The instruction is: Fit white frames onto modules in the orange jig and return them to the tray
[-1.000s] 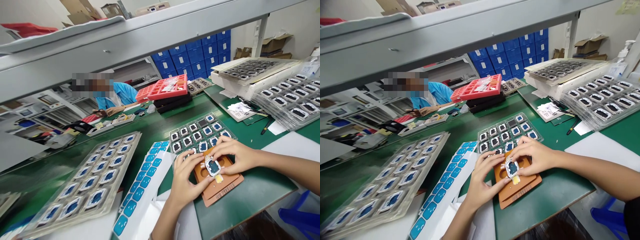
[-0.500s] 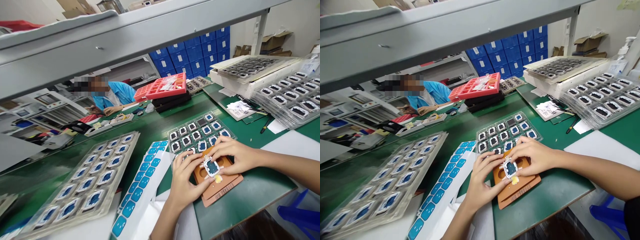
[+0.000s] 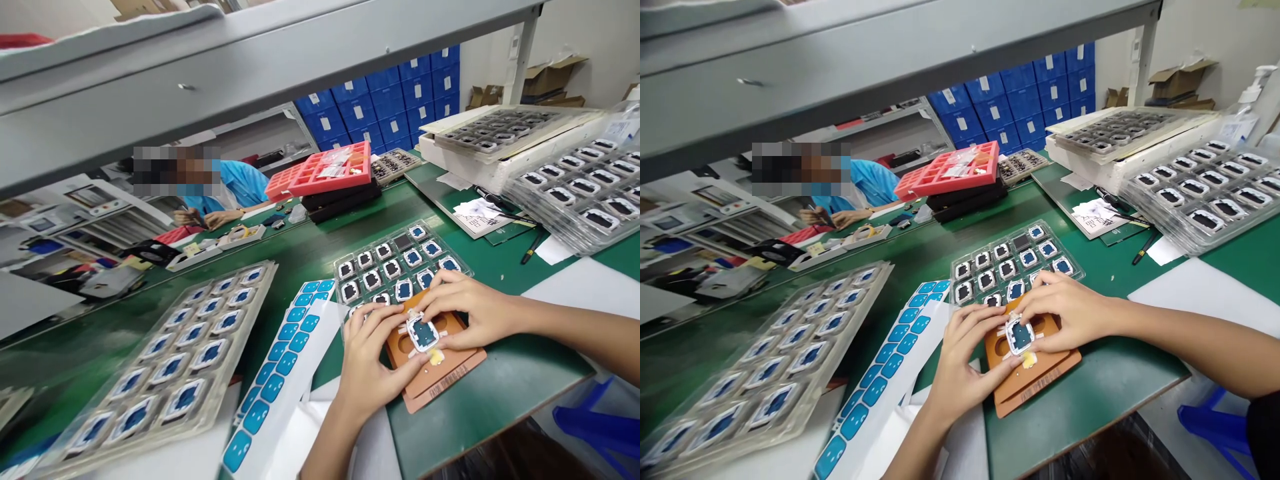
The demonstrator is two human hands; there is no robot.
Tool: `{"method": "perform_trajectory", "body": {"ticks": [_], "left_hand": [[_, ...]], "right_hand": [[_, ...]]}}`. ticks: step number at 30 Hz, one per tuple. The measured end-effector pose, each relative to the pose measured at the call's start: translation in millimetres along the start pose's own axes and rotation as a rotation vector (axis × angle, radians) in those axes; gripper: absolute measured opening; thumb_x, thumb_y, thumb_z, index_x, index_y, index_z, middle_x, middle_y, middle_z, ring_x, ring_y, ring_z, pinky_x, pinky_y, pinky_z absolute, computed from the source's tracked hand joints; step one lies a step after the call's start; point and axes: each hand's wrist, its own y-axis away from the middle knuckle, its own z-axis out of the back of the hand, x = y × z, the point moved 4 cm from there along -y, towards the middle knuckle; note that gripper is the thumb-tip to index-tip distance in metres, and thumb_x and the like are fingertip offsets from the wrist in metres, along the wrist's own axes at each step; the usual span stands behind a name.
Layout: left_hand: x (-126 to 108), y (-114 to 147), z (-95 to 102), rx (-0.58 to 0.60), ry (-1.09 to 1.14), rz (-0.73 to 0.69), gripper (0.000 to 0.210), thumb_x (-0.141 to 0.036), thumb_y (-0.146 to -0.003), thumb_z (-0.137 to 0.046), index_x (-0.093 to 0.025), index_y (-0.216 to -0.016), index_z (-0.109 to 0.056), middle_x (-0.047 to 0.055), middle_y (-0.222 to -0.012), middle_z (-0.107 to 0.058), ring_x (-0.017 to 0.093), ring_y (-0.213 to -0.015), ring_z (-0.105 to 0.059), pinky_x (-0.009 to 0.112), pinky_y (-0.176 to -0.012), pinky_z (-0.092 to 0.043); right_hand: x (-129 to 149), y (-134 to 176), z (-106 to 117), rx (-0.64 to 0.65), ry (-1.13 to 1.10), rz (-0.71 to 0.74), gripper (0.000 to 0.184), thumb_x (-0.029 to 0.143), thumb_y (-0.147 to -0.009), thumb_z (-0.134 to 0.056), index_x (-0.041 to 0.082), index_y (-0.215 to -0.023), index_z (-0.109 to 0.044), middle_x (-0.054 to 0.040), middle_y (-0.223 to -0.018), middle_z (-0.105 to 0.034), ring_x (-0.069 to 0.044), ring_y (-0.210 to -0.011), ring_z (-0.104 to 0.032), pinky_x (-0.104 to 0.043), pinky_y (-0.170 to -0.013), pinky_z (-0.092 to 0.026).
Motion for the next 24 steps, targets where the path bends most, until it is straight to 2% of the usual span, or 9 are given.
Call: {"method": "perform_trajectory", "body": {"ticks": [5, 7, 9, 11, 15, 18, 20, 22, 24], "left_hand": [[6.2, -2.2, -5.6, 0.061, 0.062, 0.029, 0.039, -0.053, -0.075, -0.076, -0.022, -0.095, -0.068, 0.010, -0.116, -0.067, 0.029, -0.110, -0.053, 0.050, -0.094, -0.045], [9.8, -2.4, -6.4, 0.073, 0.103, 0.050, 0.038, -0.053, -0.074, -0.078, -0.022, -0.093, -0.069, 0.010, -0.115, -0.067, 0.029, -0.112, -0.052, 0.051, -0.096, -0.044], [12.6, -1.5, -5.8, 0.073, 0.170, 0.056, 0.040, -0.053, -0.075, -0.077, -0.024, -0.101, -0.070, 0.010, -0.115, -0.067, 0.029, -0.113, -0.051, 0.051, -0.098, -0.043], [13.7, 0.1, -5.6, 0.090, 0.243, 0.046, 0.049, -0.055, -0.077, -0.074, -0.028, -0.117, -0.067, 0.010, -0.121, -0.064, 0.029, -0.117, -0.049, 0.052, -0.102, -0.041], [10.0, 4.2, -10.8, 0.208, 0.298, 0.017, 0.073, -0.064, -0.081, -0.065, -0.038, -0.145, -0.044, 0.009, -0.144, -0.046, 0.033, -0.132, -0.037, 0.059, -0.112, -0.029], [6.1, 6.2, -15.4, 0.261, 0.269, 0.016, 0.079, -0.070, -0.084, -0.056, -0.040, -0.152, -0.030, 0.009, -0.152, -0.034, 0.036, -0.136, -0.029, 0.062, -0.114, -0.023], [6.1, 7.0, -16.4, 0.243, 0.246, 0.030, 0.081, -0.069, -0.085, -0.055, -0.039, -0.154, -0.024, 0.010, -0.153, -0.033, 0.036, -0.136, -0.029, 0.061, -0.113, -0.026], [10.1, 7.3, -15.6, 0.189, 0.223, 0.053, 0.078, -0.063, -0.088, -0.055, -0.038, -0.154, -0.022, 0.011, -0.149, -0.039, 0.034, -0.133, -0.034, 0.057, -0.110, -0.032], [19.3, 6.9, -13.0, 0.110, 0.188, 0.093, 0.064, -0.051, -0.095, -0.051, -0.036, -0.152, -0.027, 0.010, -0.142, -0.048, 0.029, -0.128, -0.040, 0.051, -0.107, -0.037]], "right_hand": [[-3.1, 2.3, -4.3, 0.070, 0.055, -0.023, 0.018, 0.030, -0.079, -0.075, 0.019, -0.094, -0.072, -0.0061, -0.110, -0.072, -0.024, -0.095, -0.051, -0.042, -0.087, -0.044], [-4.4, 2.5, -5.3, 0.049, 0.051, -0.012, 0.019, 0.029, -0.077, -0.076, 0.020, -0.093, -0.071, -0.0058, -0.108, -0.073, -0.024, -0.093, -0.051, -0.042, -0.085, -0.044], [-4.8, 2.5, -4.7, -0.018, 0.027, 0.013, 0.024, 0.028, -0.075, -0.076, 0.020, -0.096, -0.069, -0.0055, -0.103, -0.073, -0.023, -0.089, -0.052, -0.040, -0.083, -0.045], [-5.0, 2.8, -4.9, -0.055, 0.012, 0.019, 0.030, 0.028, -0.074, -0.075, 0.021, -0.102, -0.066, -0.0057, -0.098, -0.072, -0.022, -0.087, -0.053, -0.039, -0.080, -0.044], [-5.3, 4.9, -7.2, -0.052, -0.050, -0.029, 0.041, 0.030, -0.074, -0.074, 0.020, -0.110, -0.058, -0.0056, -0.096, -0.064, -0.021, -0.087, -0.053, -0.036, -0.079, -0.043], [-9.0, 6.4, -7.9, -0.084, -0.325, -0.124, 0.050, 0.033, -0.074, -0.076, 0.021, -0.115, -0.050, -0.0056, -0.103, -0.060, -0.020, -0.095, -0.057, -0.034, -0.084, -0.045], [-13.9, 6.8, -10.3, -0.083, -0.594, -0.213, 0.054, 0.033, -0.075, -0.077, 0.021, -0.117, -0.045, -0.0056, -0.108, -0.061, -0.018, -0.100, -0.058, -0.032, -0.087, -0.044], [-19.3, 6.9, -13.9, -0.060, -0.825, -0.303, 0.057, 0.035, -0.076, -0.078, 0.022, -0.117, -0.042, -0.0047, -0.108, -0.063, -0.015, -0.095, -0.060, -0.030, -0.085, -0.044], [-24.8, 7.0, -17.0, -0.048, -0.983, -0.377, 0.061, 0.038, -0.073, -0.082, 0.022, -0.117, -0.042, -0.0035, -0.106, -0.065, -0.012, -0.085, -0.060, -0.027, -0.080, -0.043]]}}
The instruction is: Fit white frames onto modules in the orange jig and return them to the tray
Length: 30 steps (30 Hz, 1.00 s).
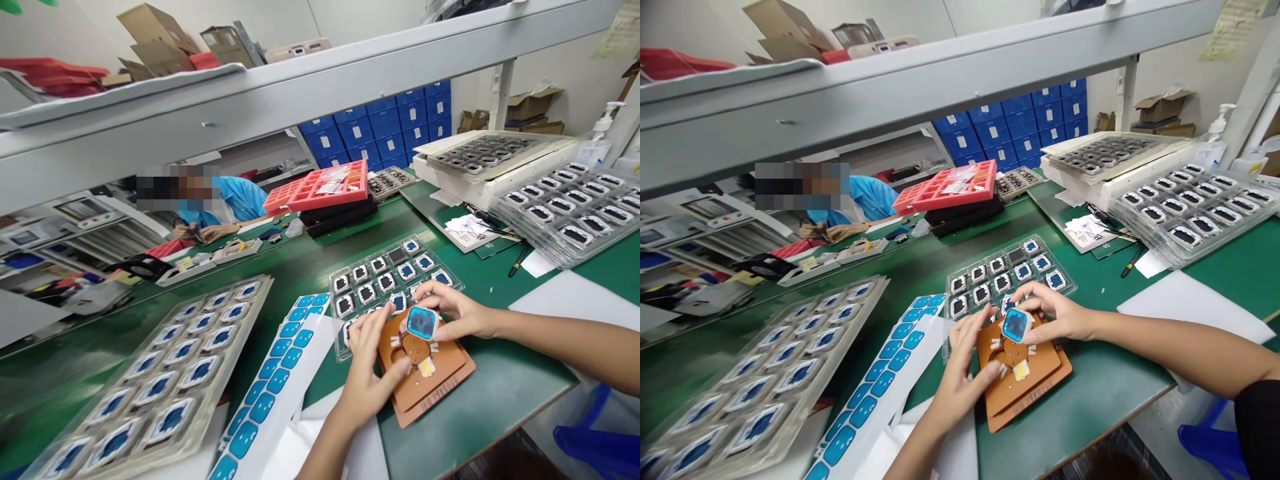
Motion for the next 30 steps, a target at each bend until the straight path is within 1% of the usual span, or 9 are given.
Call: {"method": "perform_trajectory", "body": {"ticks": [3, 5, 6, 10, 15, 21, 24, 27, 30], "left_hand": [[20.5, -3.0, 15.1, -0.188, -0.126, 0.096, 0.042, -0.041, -0.099, -0.045, -0.031, -0.139, -0.046, 0.009, -0.132, -0.058, 0.027, -0.123, -0.047, 0.048, -0.104, -0.040], [36.2, -5.2, 29.8, -0.288, -0.282, 0.214, 0.040, -0.045, -0.095, -0.050, -0.025, -0.129, -0.054, 0.012, -0.129, -0.059, 0.031, -0.123, -0.047, 0.054, -0.104, -0.038], [44.6, -6.0, 36.9, -0.290, -0.374, 0.313, 0.044, -0.047, -0.092, -0.052, -0.022, -0.128, -0.055, 0.013, -0.130, -0.058, 0.033, -0.124, -0.046, 0.056, -0.106, -0.036], [73.6, -0.8, 58.6, -0.076, -0.611, 0.799, 0.060, -0.047, -0.090, -0.051, -0.015, -0.140, -0.047, 0.017, -0.147, -0.044, 0.037, -0.135, -0.037, 0.055, -0.111, -0.034], [91.1, 15.2, 70.7, 0.013, -0.596, 1.078, 0.071, -0.050, -0.091, -0.047, -0.015, -0.151, -0.033, 0.017, -0.159, -0.027, 0.038, -0.146, -0.026, 0.059, -0.116, -0.026], [95.9, 19.8, 77.2, 0.042, -0.587, 1.184, 0.080, -0.055, -0.087, -0.052, -0.017, -0.153, -0.027, 0.015, -0.160, -0.025, 0.035, -0.146, -0.025, 0.054, -0.114, -0.032], [91.5, 16.4, 78.6, 0.032, -0.606, 1.192, 0.079, -0.054, -0.085, -0.055, -0.020, -0.151, -0.030, 0.015, -0.160, -0.026, 0.037, -0.143, -0.029, 0.058, -0.110, -0.034], [88.2, 13.8, 79.3, 0.019, -0.619, 1.184, 0.075, -0.053, -0.083, -0.057, -0.020, -0.148, -0.036, 0.016, -0.155, -0.035, 0.038, -0.140, -0.034, 0.064, -0.107, -0.031], [87.9, 12.7, 81.1, 0.006, -0.615, 1.155, 0.067, -0.049, -0.083, -0.060, -0.023, -0.142, -0.043, 0.015, -0.148, -0.048, 0.037, -0.136, -0.040, 0.064, -0.106, -0.031]], "right_hand": [[-5.5, -2.5, 4.4, -0.025, -0.145, -0.063, 0.068, 0.040, -0.066, -0.088, 0.021, -0.115, -0.044, -0.0026, -0.102, -0.067, -0.011, -0.082, -0.061, -0.025, -0.076, -0.043], [-6.9, -3.4, 6.8, -0.043, -0.207, -0.072, 0.068, 0.039, -0.065, -0.089, 0.021, -0.115, -0.046, -0.0042, -0.103, -0.069, -0.013, -0.085, -0.064, -0.027, -0.078, -0.044], [-7.1, -3.6, 7.7, -0.046, -0.227, -0.073, 0.068, 0.038, -0.065, -0.089, 0.021, -0.115, -0.047, -0.0053, -0.105, -0.069, -0.015, -0.087, -0.065, -0.028, -0.080, -0.045], [-6.4, -2.1, 9.1, -0.018, -0.208, -0.089, 0.062, 0.038, -0.069, -0.087, 0.021, -0.116, -0.050, -0.0083, -0.111, -0.069, -0.018, -0.096, -0.066, -0.031, -0.085, -0.046], [-8.5, 2.5, 13.6, -0.001, -0.098, -0.104, 0.058, 0.041, -0.073, -0.084, 0.024, -0.117, -0.051, -0.0067, -0.111, -0.069, -0.021, -0.100, -0.066, -0.032, -0.085, -0.047], [-15.8, 5.5, 19.1, 0.012, -0.041, -0.110, 0.056, 0.043, -0.076, -0.081, 0.027, -0.120, -0.050, -0.0058, -0.115, -0.068, -0.020, -0.102, -0.065, -0.030, -0.087, -0.046], [-15.5, 5.0, 19.4, 0.021, -0.023, -0.106, 0.056, 0.044, -0.076, -0.080, 0.026, -0.120, -0.051, -0.0075, -0.115, -0.067, -0.021, -0.103, -0.065, -0.031, -0.085, -0.047], [-14.1, 4.4, 19.6, 0.024, 0.013, -0.108, 0.057, 0.045, -0.076, -0.079, 0.025, -0.121, -0.050, -0.0082, -0.113, -0.067, -0.022, -0.102, -0.065, -0.032, -0.084, -0.048], [-13.2, 4.3, 19.0, 0.035, 0.034, -0.115, 0.057, 0.047, -0.076, -0.079, 0.026, -0.121, -0.050, -0.0092, -0.113, -0.067, -0.024, -0.104, -0.065, -0.035, -0.087, -0.049]]}}
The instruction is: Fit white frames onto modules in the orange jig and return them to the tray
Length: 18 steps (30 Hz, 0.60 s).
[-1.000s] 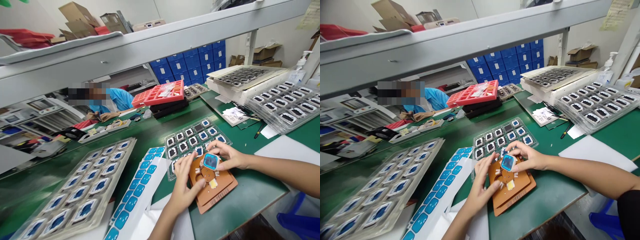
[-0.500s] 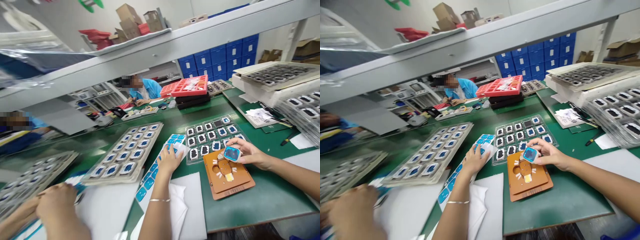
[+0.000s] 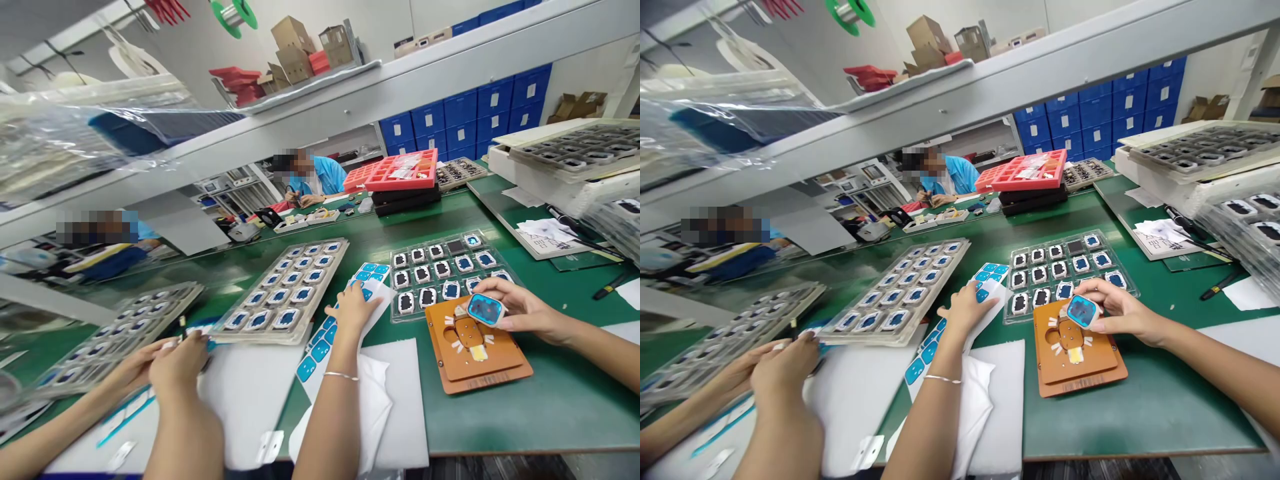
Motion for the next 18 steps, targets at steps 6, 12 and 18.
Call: {"method": "perform_trajectory", "body": {"ticks": [6, 12, 18], "left_hand": [[5.6, -4.2, 2.6, -0.027, 0.048, -0.034, 0.052, -0.038, -0.086, -0.061, -0.027, -0.135, -0.048, 0.010, -0.134, -0.062, 0.031, -0.129, -0.052, 0.058, -0.104, -0.033], [5.5, 0.8, 6.8, -0.111, 0.042, -0.043, 0.062, -0.032, -0.086, -0.065, -0.024, -0.140, -0.036, 0.013, -0.129, -0.065, 0.033, -0.124, -0.057, 0.054, -0.101, -0.038], [1.2, 7.1, 12.7, -0.207, -0.003, -0.099, 0.039, -0.026, -0.091, -0.060, -0.020, -0.123, -0.039, 0.012, -0.127, -0.063, 0.030, -0.119, -0.060, 0.051, -0.098, -0.041]], "right_hand": [[3.1, -0.3, -0.7, -0.004, 0.013, 0.014, 0.054, 0.046, -0.075, -0.079, 0.025, -0.118, -0.054, -0.0093, -0.115, -0.067, -0.025, -0.108, -0.064, -0.036, -0.090, -0.050], [3.7, -0.3, -0.5, 0.000, 0.034, 0.037, 0.051, 0.042, -0.077, -0.078, 0.025, -0.119, -0.055, -0.0076, -0.115, -0.067, -0.022, -0.103, -0.065, -0.031, -0.086, -0.050], [2.8, -0.2, -0.4, 0.003, 0.061, 0.041, 0.052, 0.043, -0.078, -0.078, 0.025, -0.120, -0.054, -0.0079, -0.114, -0.067, -0.022, -0.102, -0.065, -0.032, -0.086, -0.050]]}}
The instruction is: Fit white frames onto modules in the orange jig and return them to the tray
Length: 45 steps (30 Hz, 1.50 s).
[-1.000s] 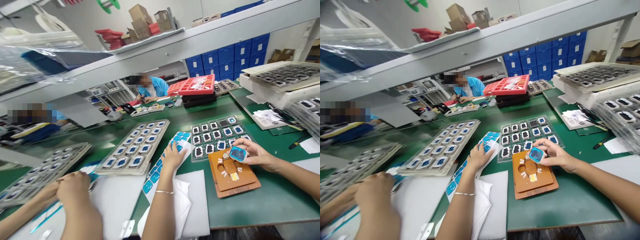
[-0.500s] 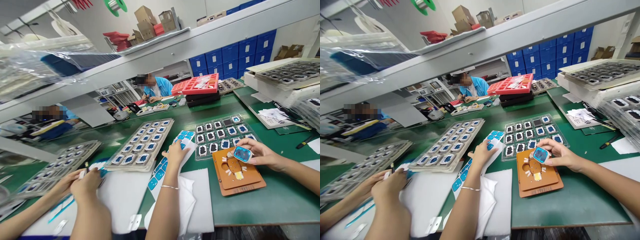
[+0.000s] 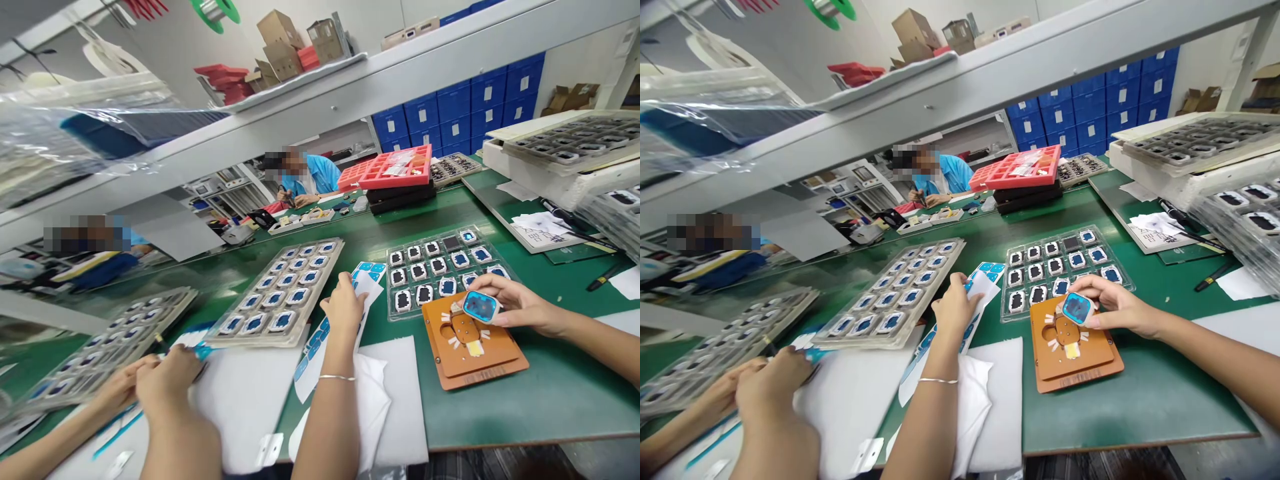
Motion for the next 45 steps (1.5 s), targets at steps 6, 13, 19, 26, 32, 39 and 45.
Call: {"method": "perform_trajectory", "body": {"ticks": [6, 13, 19, 26, 32, 39, 45], "left_hand": [[-1.7, -0.1, 0.1, -0.047, -0.042, -0.019, 0.029, -0.028, -0.094, -0.056, -0.019, -0.116, -0.042, 0.014, -0.127, -0.053, 0.029, -0.112, -0.062, 0.041, -0.083, -0.050], [-0.6, -1.0, 1.0, -0.042, -0.065, -0.032, 0.024, -0.033, -0.093, -0.057, -0.022, -0.113, -0.048, 0.011, -0.130, -0.048, 0.027, -0.109, -0.063, 0.039, -0.080, -0.051], [1.4, -1.5, 0.0, 0.006, -0.051, -0.012, 0.037, -0.038, -0.089, -0.063, -0.021, -0.118, -0.048, 0.011, -0.129, -0.051, 0.027, -0.112, -0.061, 0.041, -0.086, -0.050], [1.9, 0.1, -1.4, 0.026, -0.056, 0.047, 0.039, -0.036, -0.090, -0.061, -0.019, -0.122, -0.045, 0.016, -0.135, -0.051, 0.031, -0.123, -0.055, 0.047, -0.097, -0.045], [9.8, -4.1, -6.1, 0.116, -0.054, 0.094, 0.052, -0.043, -0.090, -0.061, -0.019, -0.130, -0.041, 0.018, -0.128, -0.062, 0.034, -0.121, -0.058, 0.047, -0.093, -0.047], [7.4, -3.5, -0.9, 0.101, -0.039, 0.078, 0.041, -0.035, -0.091, -0.060, -0.023, -0.126, -0.041, 0.013, -0.126, -0.066, 0.030, -0.118, -0.061, 0.042, -0.090, -0.047], [5.4, -0.4, 0.8, 0.108, -0.052, 0.068, 0.025, -0.035, -0.091, -0.059, -0.024, -0.113, -0.050, 0.009, -0.124, -0.066, 0.030, -0.114, -0.062, 0.044, -0.089, -0.046]], "right_hand": [[-1.3, 1.5, 1.6, -0.040, 0.038, -0.017, 0.056, 0.048, -0.075, -0.078, 0.023, -0.120, -0.054, -0.0094, -0.113, -0.067, -0.023, -0.100, -0.065, -0.034, -0.084, -0.050], [1.0, 0.2, 0.1, -0.027, 0.076, -0.005, 0.054, 0.045, -0.076, -0.077, 0.024, -0.120, -0.054, -0.0103, -0.117, -0.066, -0.025, -0.108, -0.063, -0.038, -0.091, -0.049], [2.4, -0.7, -0.3, -0.010, 0.028, -0.004, 0.053, 0.043, -0.077, -0.078, 0.024, -0.120, -0.055, -0.0091, -0.115, -0.067, -0.024, -0.105, -0.065, -0.034, -0.086, -0.050], [4.6, -0.5, -1.1, -0.001, 0.030, -0.004, 0.052, 0.043, -0.077, -0.078, 0.023, -0.119, -0.055, -0.0087, -0.115, -0.067, -0.023, -0.103, -0.065, -0.033, -0.085, -0.050], [2.8, 0.6, -0.5, -0.002, 0.064, -0.028, 0.055, 0.046, -0.077, -0.077, 0.023, -0.120, -0.054, -0.0107, -0.118, -0.067, -0.024, -0.104, -0.065, -0.034, -0.086, -0.050], [4.4, 0.2, -0.7, -0.004, 0.080, -0.004, 0.053, 0.045, -0.076, -0.078, 0.023, -0.119, -0.055, -0.0088, -0.114, -0.066, -0.023, -0.102, -0.065, -0.033, -0.084, -0.051], [3.4, 0.4, -0.3, -0.005, 0.093, -0.006, 0.055, 0.047, -0.076, -0.077, 0.023, -0.120, -0.054, -0.0097, -0.115, -0.066, -0.023, -0.103, -0.064, -0.034, -0.083, -0.051]]}}
